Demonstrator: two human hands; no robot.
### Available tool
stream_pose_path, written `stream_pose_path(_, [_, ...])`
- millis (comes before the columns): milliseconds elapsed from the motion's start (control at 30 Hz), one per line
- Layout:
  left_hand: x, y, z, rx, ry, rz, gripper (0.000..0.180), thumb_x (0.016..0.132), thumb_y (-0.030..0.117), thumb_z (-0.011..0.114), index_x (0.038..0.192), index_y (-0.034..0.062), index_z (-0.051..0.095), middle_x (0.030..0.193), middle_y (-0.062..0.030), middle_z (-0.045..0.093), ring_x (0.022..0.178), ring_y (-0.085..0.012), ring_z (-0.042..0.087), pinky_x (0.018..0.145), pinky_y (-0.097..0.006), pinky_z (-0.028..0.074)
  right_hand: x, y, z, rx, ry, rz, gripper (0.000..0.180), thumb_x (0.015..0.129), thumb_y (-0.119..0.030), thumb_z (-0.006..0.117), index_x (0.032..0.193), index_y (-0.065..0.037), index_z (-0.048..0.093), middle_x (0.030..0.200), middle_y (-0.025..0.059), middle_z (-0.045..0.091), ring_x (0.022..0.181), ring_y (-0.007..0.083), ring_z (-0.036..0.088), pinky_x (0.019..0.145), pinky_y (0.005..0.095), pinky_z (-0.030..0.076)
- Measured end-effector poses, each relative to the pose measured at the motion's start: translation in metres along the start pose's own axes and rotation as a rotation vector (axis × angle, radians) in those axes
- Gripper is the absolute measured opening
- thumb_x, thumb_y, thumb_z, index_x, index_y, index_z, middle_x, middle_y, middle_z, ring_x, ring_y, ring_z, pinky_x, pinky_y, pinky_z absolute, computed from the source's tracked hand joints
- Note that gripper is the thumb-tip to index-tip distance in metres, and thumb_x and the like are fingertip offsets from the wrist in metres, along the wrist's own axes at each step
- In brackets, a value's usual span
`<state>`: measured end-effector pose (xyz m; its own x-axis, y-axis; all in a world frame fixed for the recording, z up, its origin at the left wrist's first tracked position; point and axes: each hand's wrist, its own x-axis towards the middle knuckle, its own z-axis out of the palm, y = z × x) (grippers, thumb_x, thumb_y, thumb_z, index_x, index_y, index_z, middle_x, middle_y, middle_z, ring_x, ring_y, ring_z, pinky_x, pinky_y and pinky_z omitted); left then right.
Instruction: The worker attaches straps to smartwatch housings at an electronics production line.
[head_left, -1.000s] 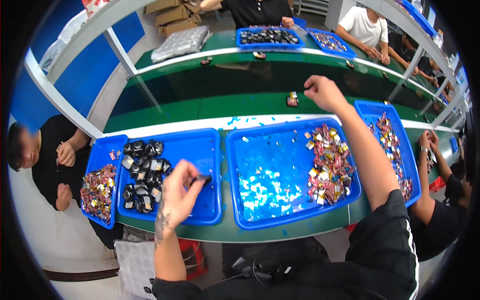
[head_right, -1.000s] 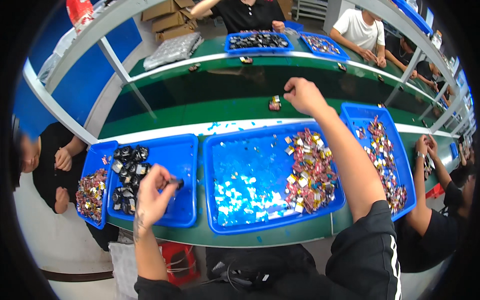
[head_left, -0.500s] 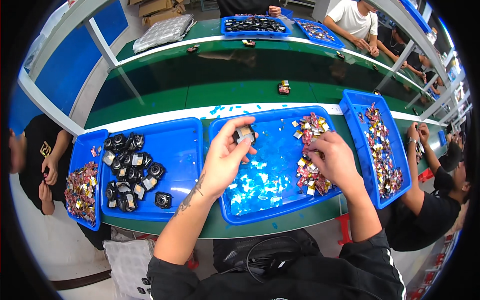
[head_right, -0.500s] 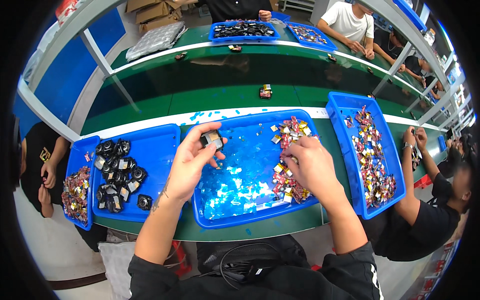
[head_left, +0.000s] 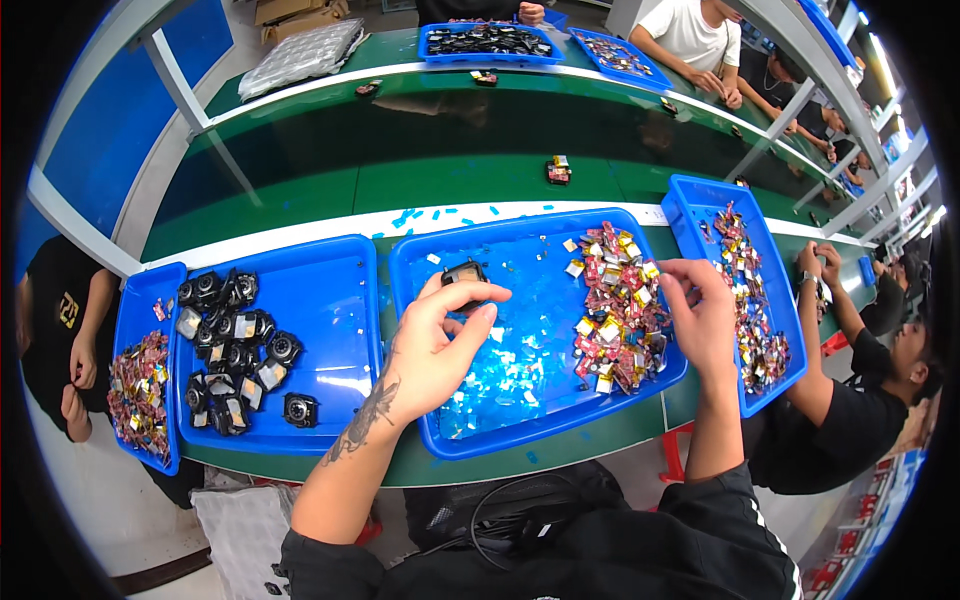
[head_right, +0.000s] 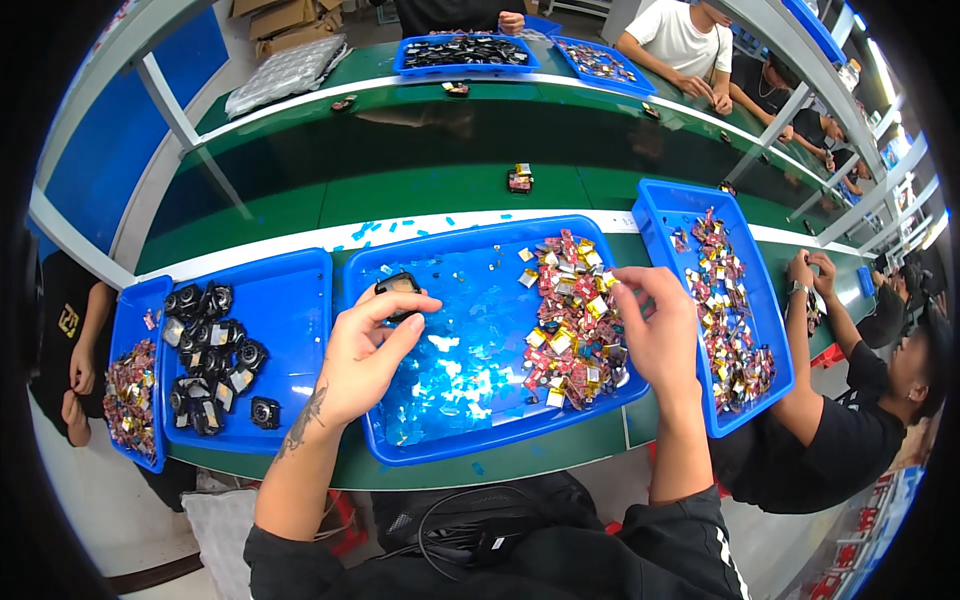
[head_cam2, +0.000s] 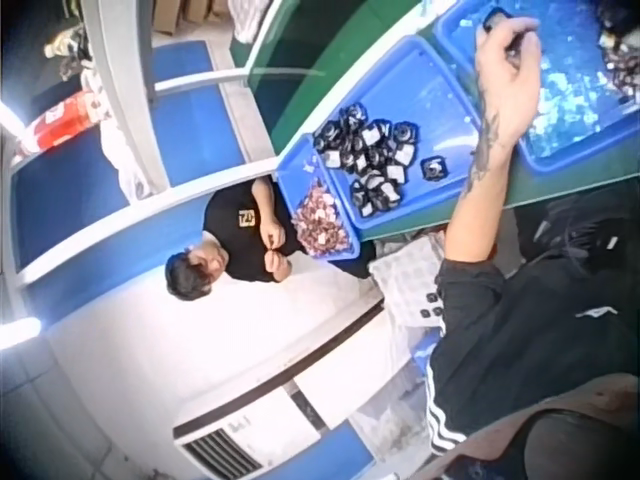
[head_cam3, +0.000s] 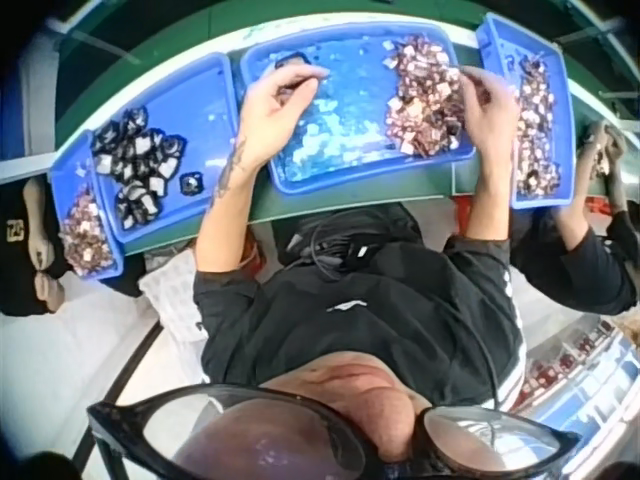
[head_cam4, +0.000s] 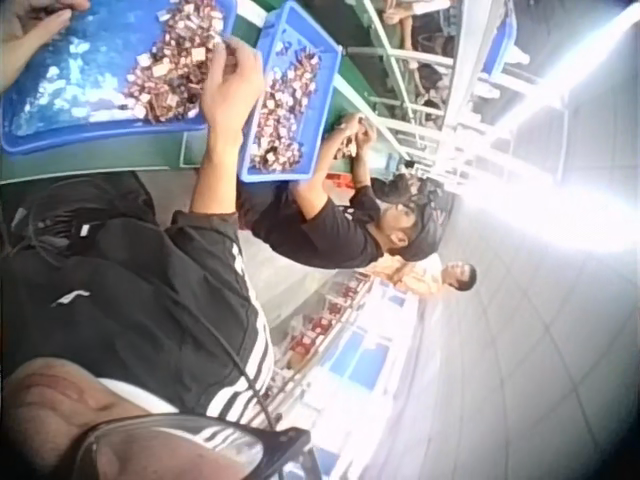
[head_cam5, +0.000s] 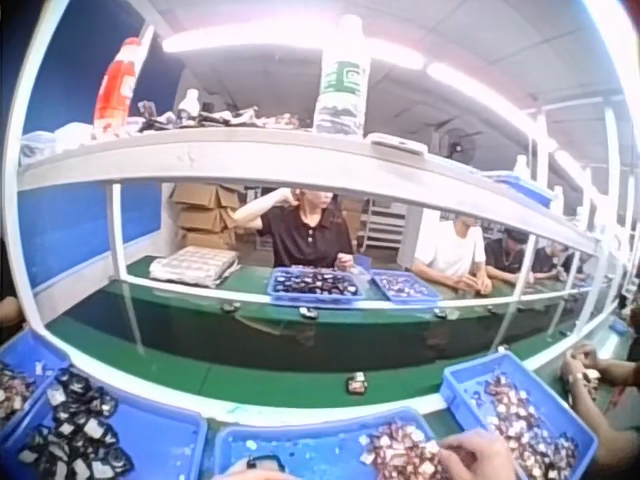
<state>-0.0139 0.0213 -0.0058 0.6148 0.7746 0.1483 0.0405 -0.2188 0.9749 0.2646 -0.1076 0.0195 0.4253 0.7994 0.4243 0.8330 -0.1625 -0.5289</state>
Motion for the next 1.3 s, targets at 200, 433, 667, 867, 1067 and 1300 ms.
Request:
stream_pose_path(200, [0.000,0.006,0.002,0.094,0.009,0.026,0.023,0.087,0.007,0.065,0.110,0.0101,0.070,0.111,-0.0104,0.057,0.090,-0.0156,0.058,0.071,-0.026,0.049,0.017,-0.019,0.005,-0.131,-0.203,-0.259,0.016,0.077,-0.004,0.071,0.092,-0.004,0.069,0.108,0.0133,0.059,0.101,0.0316,0.056,0.088,0.0382,0.047])
stream_pose_path(433, [-0.004,0.016,0.008,0.271,0.096,0.337,0.035,0.076,0.000,0.074,0.109,0.0128,0.073,0.105,-0.0086,0.057,0.092,-0.0180,0.058,0.077,-0.029,0.050,0.005,-0.044,0.010,0.922,-0.433,0.194,0.013,0.085,0.002,0.067,0.098,0.000,0.063,0.091,0.0035,0.065,0.084,0.0078,0.062,0.077,0.0225,0.050])
stream_pose_path(667, [-0.009,0.014,0.009,0.050,-0.110,0.398,0.031,0.076,0.007,0.077,0.106,0.0164,0.075,0.101,-0.0094,0.058,0.091,-0.0226,0.062,0.079,-0.034,0.051,-0.011,-0.075,0.043,1.369,-0.782,0.366,0.023,0.084,-0.001,0.071,0.097,-0.005,0.052,0.087,0.0038,0.066,0.082,0.0102,0.065,0.075,0.0216,0.051])
stream_pose_path(867, [-0.009,0.014,0.006,-0.079,-0.077,0.129,0.016,0.077,0.012,0.079,0.091,0.0071,0.075,0.095,-0.0075,0.059,0.085,-0.0168,0.060,0.072,-0.029,0.048,-0.014,-0.086,0.045,0.974,-0.649,0.137,0.021,0.085,-0.001,0.068,0.103,-0.001,0.057,0.096,0.0059,0.064,0.094,0.0118,0.062,0.078,0.0236,0.050])
stream_pose_path(1067, [-0.009,0.012,0.007,0.040,-0.033,0.226,0.017,0.076,0.016,0.081,0.088,0.0062,0.074,0.094,-0.0079,0.059,0.083,-0.0191,0.060,0.071,-0.031,0.048,-0.002,-0.106,0.031,0.759,-0.535,-0.074,0.013,0.085,-0.002,0.067,0.095,0.000,0.061,0.090,0.0056,0.063,0.080,0.0116,0.059,0.071,0.0256,0.048])
stream_pose_path(1300, [-0.009,0.012,0.009,0.093,-0.028,0.239,0.015,0.076,0.015,0.080,0.087,0.0064,0.074,0.092,-0.0078,0.057,0.079,-0.0182,0.060,0.068,-0.030,0.049,0.003,-0.108,0.035,0.305,-0.373,-0.400,0.013,0.081,0.002,0.067,0.087,-0.001,0.056,0.080,0.0113,0.057,0.067,0.0265,0.058,0.059,0.0343,0.047])
